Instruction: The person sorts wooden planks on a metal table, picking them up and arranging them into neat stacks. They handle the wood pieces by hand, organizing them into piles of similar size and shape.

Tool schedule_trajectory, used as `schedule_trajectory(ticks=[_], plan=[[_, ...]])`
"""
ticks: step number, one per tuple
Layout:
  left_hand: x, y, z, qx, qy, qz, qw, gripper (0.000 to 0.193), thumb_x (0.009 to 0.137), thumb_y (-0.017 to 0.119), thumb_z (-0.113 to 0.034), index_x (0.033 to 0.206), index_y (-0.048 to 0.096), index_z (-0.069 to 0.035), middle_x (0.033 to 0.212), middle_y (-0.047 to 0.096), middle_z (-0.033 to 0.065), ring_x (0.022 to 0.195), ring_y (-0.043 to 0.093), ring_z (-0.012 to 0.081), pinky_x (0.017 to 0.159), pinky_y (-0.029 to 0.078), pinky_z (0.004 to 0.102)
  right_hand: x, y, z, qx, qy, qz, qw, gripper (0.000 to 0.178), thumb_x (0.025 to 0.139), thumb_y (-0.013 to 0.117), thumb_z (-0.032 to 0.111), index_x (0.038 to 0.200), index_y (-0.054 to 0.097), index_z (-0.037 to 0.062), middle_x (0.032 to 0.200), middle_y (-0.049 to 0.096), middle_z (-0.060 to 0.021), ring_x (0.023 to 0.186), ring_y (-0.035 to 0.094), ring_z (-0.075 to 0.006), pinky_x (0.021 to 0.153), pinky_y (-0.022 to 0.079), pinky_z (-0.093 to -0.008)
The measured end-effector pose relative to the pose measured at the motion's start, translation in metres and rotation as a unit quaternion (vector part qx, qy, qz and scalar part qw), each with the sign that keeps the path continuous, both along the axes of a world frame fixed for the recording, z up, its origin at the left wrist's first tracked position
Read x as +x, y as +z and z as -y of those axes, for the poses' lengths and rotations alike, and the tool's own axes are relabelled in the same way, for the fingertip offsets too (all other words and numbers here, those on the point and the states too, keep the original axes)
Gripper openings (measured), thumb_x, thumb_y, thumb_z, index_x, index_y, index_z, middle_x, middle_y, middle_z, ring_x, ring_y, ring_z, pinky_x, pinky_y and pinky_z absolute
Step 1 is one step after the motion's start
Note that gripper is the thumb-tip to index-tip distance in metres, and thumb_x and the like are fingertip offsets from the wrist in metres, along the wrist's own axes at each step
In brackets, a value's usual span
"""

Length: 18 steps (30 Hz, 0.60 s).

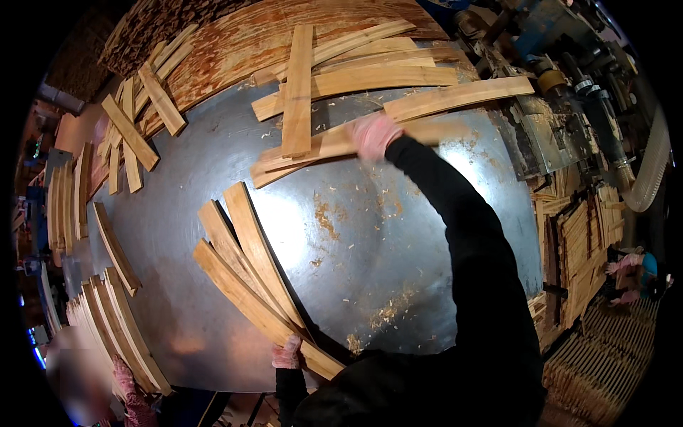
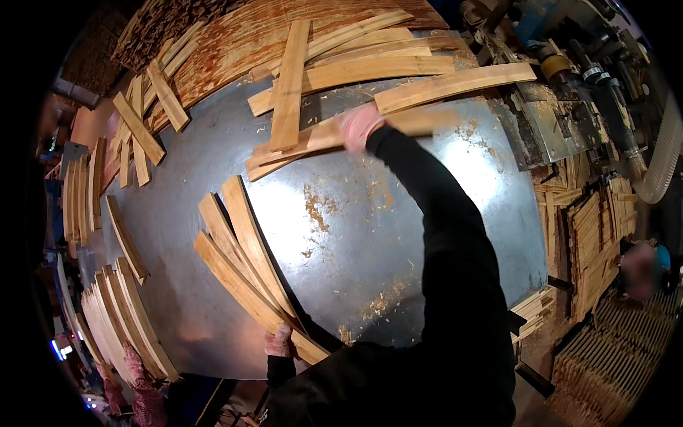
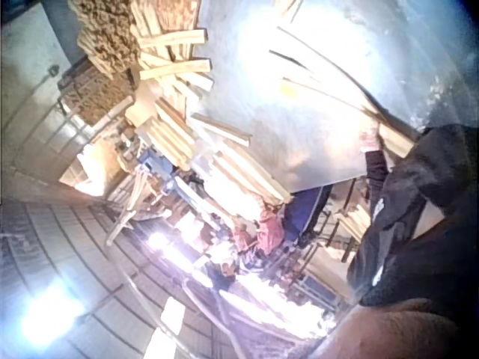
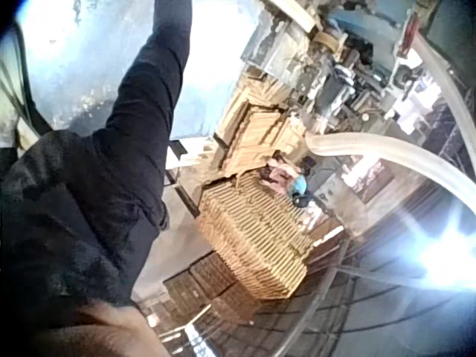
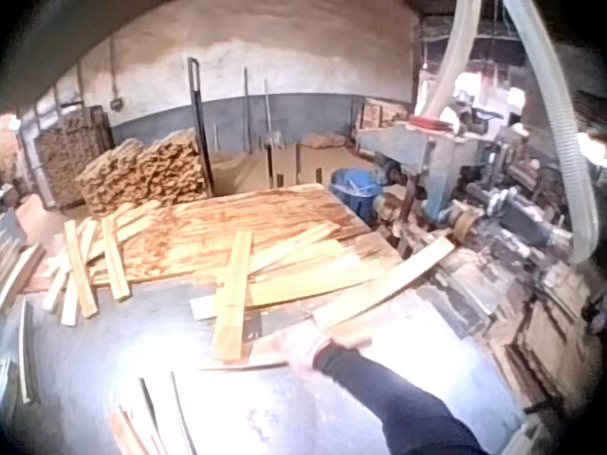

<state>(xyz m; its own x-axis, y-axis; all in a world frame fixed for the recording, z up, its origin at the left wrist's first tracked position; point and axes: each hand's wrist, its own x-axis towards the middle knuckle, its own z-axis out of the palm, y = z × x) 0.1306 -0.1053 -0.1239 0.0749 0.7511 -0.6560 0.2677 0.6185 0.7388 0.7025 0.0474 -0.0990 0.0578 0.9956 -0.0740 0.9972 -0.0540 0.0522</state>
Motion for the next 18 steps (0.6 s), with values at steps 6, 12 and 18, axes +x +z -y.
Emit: schedule_trajectory(ticks=[6, 12, 18], plan=[[0.001, -0.004, 0.017, 0.017, 0.039, 0.006, 0.999, 0.045, 0.081, 0.075, -0.023, 0.115, 0.061, 0.002, 0.093, 0.067, 0.0089, 0.077, 0.063, 0.019, 0.067, 0.053, 0.0312, -0.152, 0.057, 0.105, -0.1, 0.068, -0.105, 0.987, 0.03, 0.078, 0.056, 0.014, 0.102, 0.057, -0.0027, 0.086, 0.066, -0.0192, 0.072, 0.067, -0.0326, 0.059, 0.054, -0.0442], [-0.069, -0.016, 0.032, 0.036, 0.132, 0.069, 0.988, 0.052, 0.082, 0.075, -0.018, 0.126, 0.056, 0.0, 0.108, 0.067, 0.0121, 0.09, 0.064, 0.0233, 0.083, 0.054, 0.0393, 0.073, 0.071, 0.106, 0.242, 0.107, 0.061, 0.963, 0.033, 0.075, 0.056, 0.007, 0.107, 0.063, 0.0011, 0.094, 0.068, -0.0183, 0.085, 0.065, -0.0352, 0.071, 0.053, -0.0448], [-0.062, 0.074, 0.001, 0.195, 0.018, -0.481, 0.855, 0.066, 0.065, 0.088, -0.027, 0.119, 0.059, -0.004, 0.104, 0.068, 0.0183, 0.096, 0.065, 0.0372, 0.084, 0.053, 0.0418, 0.167, 0.04, 0.104, -0.012, -0.15, 0.149, 0.977, 0.073, 0.066, 0.079, 0.021, 0.131, 0.05, 0.011, 0.134, 0.054, -0.0111, 0.13, 0.046, -0.0299, 0.111, 0.033, -0.0452]])
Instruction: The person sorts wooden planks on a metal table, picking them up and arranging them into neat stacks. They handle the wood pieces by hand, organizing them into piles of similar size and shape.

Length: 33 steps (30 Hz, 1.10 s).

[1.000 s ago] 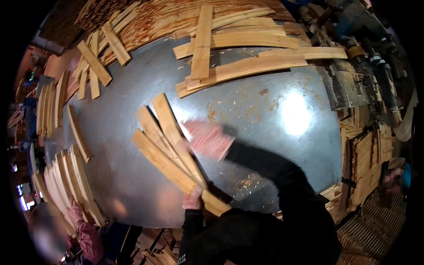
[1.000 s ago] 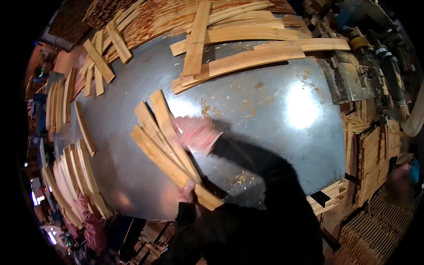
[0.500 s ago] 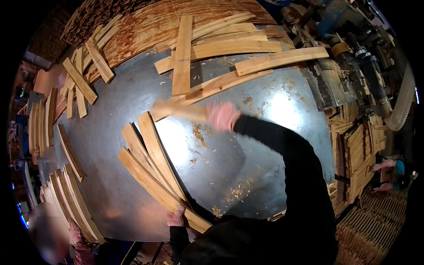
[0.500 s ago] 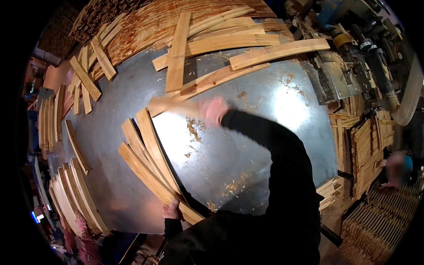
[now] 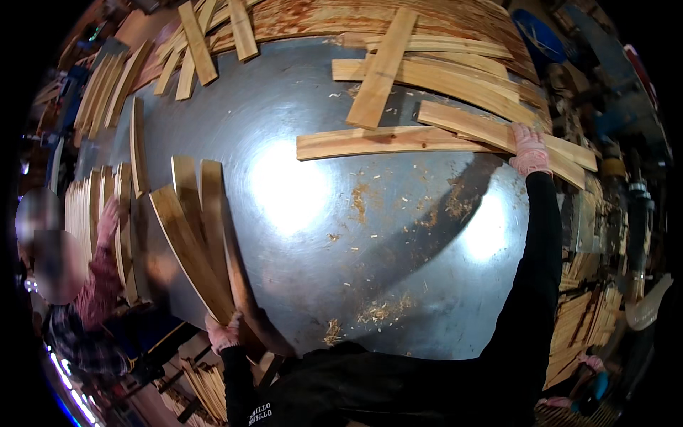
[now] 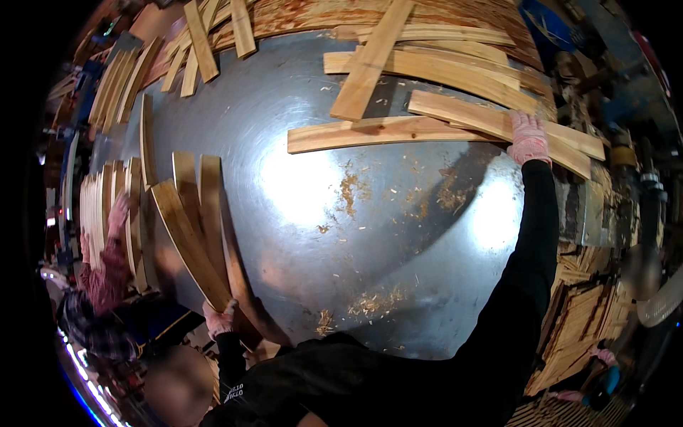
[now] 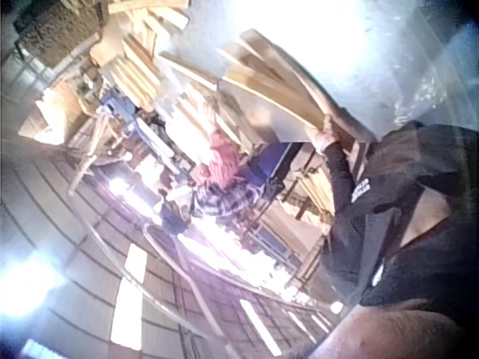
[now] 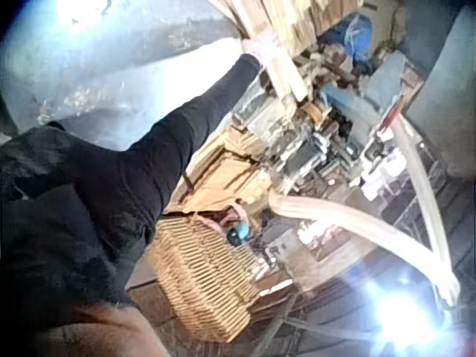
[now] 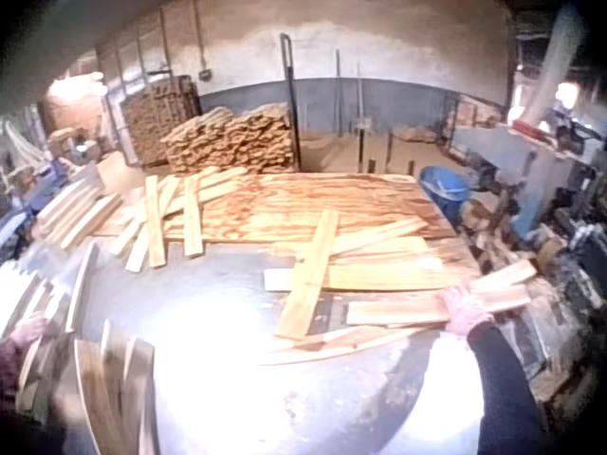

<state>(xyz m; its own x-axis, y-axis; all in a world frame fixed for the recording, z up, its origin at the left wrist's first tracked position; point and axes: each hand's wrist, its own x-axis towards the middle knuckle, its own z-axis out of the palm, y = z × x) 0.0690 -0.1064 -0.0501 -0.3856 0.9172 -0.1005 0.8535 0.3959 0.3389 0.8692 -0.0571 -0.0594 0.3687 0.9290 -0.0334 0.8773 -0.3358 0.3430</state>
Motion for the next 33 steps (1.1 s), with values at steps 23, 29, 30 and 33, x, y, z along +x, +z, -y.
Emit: schedule_trajectory(ticks=[23, 29, 30, 33], plan=[[0.036, -0.04, -0.009, -0.119, 0.039, -0.156, 0.98, 0.09, 0.071, 0.085, -0.032, 0.141, 0.036, -0.004, 0.129, 0.055, 0.0228, 0.119, 0.054, 0.0407, 0.097, 0.048, 0.0471, -0.177, 0.007, -0.117, -0.157, 0.172, -0.164, 0.959, 0.101, 0.065, 0.083, 0.042, 0.144, 0.033, 0.0045, 0.125, 0.058, -0.0216, 0.119, 0.056, -0.0322, 0.101, 0.043, -0.0417], [0.037, -0.016, -0.016, -0.181, 0.048, -0.065, 0.98, 0.081, 0.073, 0.078, -0.048, 0.133, 0.044, -0.006, 0.11, 0.067, 0.0217, 0.104, 0.064, 0.0408, 0.086, 0.051, 0.0483, -0.259, -0.016, -0.061, -0.184, 0.081, -0.552, 0.809, 0.095, 0.072, 0.078, 0.044, 0.146, 0.034, 0.0035, 0.121, 0.061, -0.0239, 0.11, 0.061, -0.0362, 0.095, 0.049, -0.0413], [0.037, -0.023, -0.019, -0.189, 0.031, -0.044, 0.981, 0.081, 0.074, 0.077, -0.05, 0.133, 0.044, -0.006, 0.115, 0.066, 0.0218, 0.106, 0.063, 0.0393, 0.088, 0.05, 0.0473, -0.263, -0.035, -0.052, -0.157, 0.064, -0.653, 0.738, 0.095, 0.072, 0.078, 0.045, 0.146, 0.035, 0.0045, 0.123, 0.061, -0.0236, 0.112, 0.061, -0.0364, 0.097, 0.049, -0.0417], [0.071, -0.005, -0.04, -0.208, 0.05, 0.097, 0.972, 0.076, 0.074, 0.076, -0.046, 0.13, 0.047, -0.005, 0.115, 0.065, 0.0228, 0.105, 0.064, 0.0386, 0.088, 0.051, 0.0459, -0.333, -0.017, -0.053, -0.163, -0.111, -0.834, 0.515, 0.072, 0.081, 0.074, 0.037, 0.14, 0.046, 0.0049, 0.123, 0.062, -0.0216, 0.118, 0.058, -0.0327, 0.099, 0.048, -0.04]])
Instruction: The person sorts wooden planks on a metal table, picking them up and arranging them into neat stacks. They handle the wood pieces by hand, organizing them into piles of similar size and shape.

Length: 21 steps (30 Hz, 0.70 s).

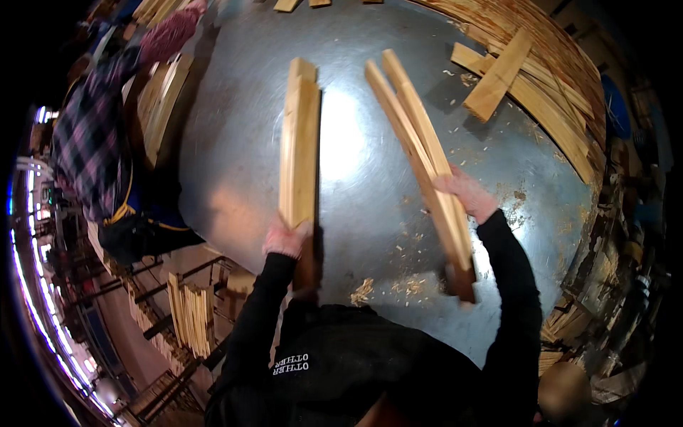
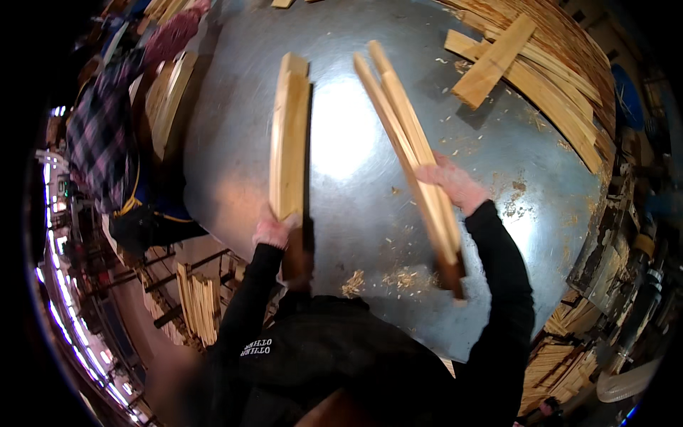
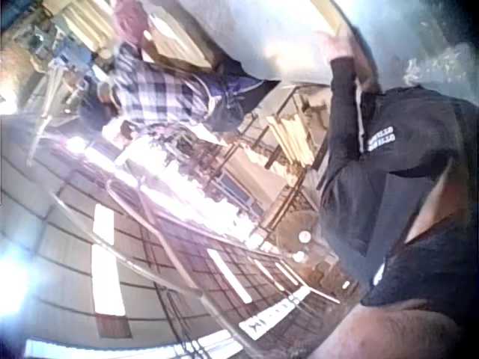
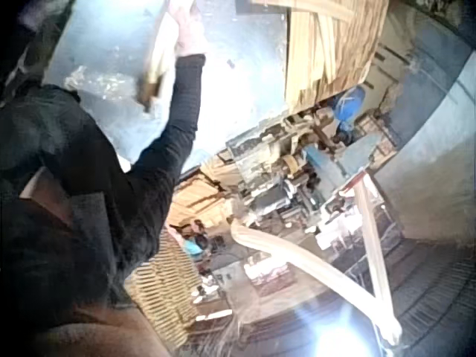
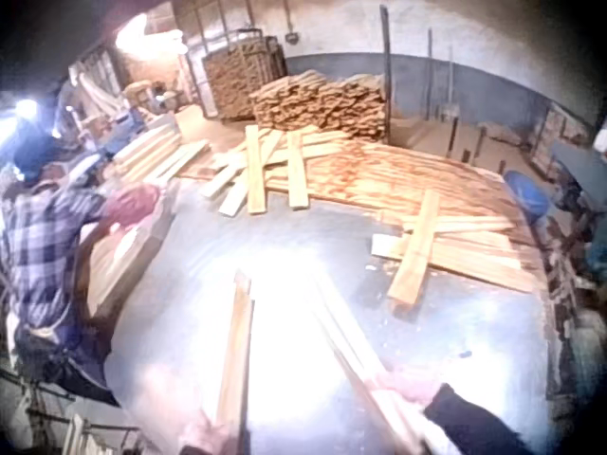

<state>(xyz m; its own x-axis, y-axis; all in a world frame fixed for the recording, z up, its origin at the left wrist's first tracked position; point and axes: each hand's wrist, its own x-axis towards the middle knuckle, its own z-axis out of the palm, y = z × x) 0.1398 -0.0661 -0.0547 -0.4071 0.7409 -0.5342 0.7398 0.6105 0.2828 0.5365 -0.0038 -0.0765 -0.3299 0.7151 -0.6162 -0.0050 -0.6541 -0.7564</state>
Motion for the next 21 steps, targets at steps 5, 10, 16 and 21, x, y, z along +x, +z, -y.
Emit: schedule_trajectory(ticks=[5, 10, 16, 21], plan=[[0.004, -0.03, -0.036, 0.111, -0.126, 0.053, 0.984, 0.075, 0.079, 0.07, -0.052, 0.128, 0.046, -0.002, 0.119, 0.059, 0.0264, 0.11, 0.059, 0.0406, 0.091, 0.048, 0.0469, -0.152, -0.061, -0.024, 0.237, 0.086, 0.126, 0.959, 0.031, 0.096, 0.051, 0.024, 0.122, 0.061, 0.0099, 0.117, 0.064, -0.0082, 0.105, 0.06, -0.0295, 0.096, 0.044, -0.0358], [-0.002, -0.008, -0.041, 0.059, -0.156, 0.065, 0.984, 0.108, 0.075, 0.077, -0.053, 0.15, 0.023, 0.003, 0.138, 0.043, 0.0311, 0.127, 0.047, 0.0418, 0.105, 0.041, 0.0421, -0.202, -0.069, -0.053, 0.183, 0.08, 0.333, 0.922, 0.037, 0.1, 0.044, 0.028, 0.132, 0.058, 0.0148, 0.126, 0.061, -0.0211, 0.117, 0.056, -0.0369, 0.105, 0.041, -0.0402], [-0.016, -0.006, -0.028, 0.131, -0.174, 0.103, 0.971, 0.11, 0.075, 0.072, -0.059, 0.15, 0.02, 0.003, 0.139, 0.044, 0.0306, 0.128, 0.047, 0.0423, 0.106, 0.04, 0.0456, -0.197, -0.031, -0.108, 0.083, 0.018, 0.314, 0.946, 0.083, 0.089, 0.047, 0.068, 0.121, 0.06, -0.0076, 0.119, 0.062, -0.0309, 0.123, 0.053, -0.0434, 0.101, 0.042, -0.0413], [-0.018, -0.01, -0.036, 0.104, -0.171, 0.126, 0.972, 0.11, 0.073, 0.074, -0.047, 0.151, 0.014, 0.004, 0.134, 0.048, 0.031, 0.121, 0.053, 0.0419, 0.101, 0.045, 0.0444, -0.167, -0.017, -0.089, 0.187, 0.055, 0.305, 0.932, 0.081, 0.091, 0.044, 0.067, 0.129, 0.054, -0.0034, 0.125, 0.059, -0.0286, 0.124, 0.051, -0.0418, 0.103, 0.041, -0.0402]])
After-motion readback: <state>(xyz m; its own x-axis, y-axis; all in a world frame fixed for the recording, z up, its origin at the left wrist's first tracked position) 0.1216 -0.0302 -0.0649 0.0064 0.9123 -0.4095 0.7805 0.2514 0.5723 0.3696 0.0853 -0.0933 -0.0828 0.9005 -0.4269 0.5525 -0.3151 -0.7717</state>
